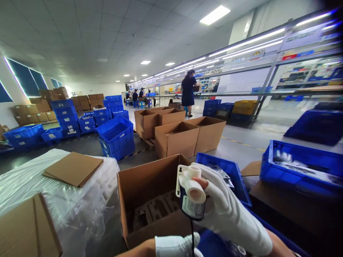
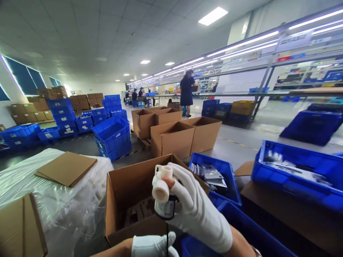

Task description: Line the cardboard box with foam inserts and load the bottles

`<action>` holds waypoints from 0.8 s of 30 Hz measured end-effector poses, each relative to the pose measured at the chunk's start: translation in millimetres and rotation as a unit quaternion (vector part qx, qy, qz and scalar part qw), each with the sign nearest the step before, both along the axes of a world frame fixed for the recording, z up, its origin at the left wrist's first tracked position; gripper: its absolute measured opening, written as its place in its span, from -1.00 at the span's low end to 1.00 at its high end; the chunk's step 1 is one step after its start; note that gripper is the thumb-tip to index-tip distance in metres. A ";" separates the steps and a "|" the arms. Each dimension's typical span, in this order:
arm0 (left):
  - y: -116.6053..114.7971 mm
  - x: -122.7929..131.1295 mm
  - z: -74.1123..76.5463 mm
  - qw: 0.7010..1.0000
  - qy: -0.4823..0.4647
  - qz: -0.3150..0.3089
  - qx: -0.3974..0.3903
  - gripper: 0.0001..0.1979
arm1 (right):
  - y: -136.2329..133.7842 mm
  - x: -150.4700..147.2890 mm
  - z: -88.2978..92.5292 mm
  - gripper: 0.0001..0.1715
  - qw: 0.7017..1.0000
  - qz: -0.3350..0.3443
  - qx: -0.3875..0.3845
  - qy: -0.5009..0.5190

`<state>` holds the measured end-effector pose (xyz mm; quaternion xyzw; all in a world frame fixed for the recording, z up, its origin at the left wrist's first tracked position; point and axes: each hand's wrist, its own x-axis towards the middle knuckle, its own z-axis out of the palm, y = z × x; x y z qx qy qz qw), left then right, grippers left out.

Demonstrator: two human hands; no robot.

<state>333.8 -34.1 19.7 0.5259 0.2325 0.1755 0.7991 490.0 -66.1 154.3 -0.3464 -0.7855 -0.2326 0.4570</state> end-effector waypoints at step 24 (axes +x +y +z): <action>216.7 45.2 -98.4 0.555 0.450 -0.308 0.628 -0.51 | 256.0 31.5 -278.1 -0.33 0.745 -0.027 -0.461 -0.482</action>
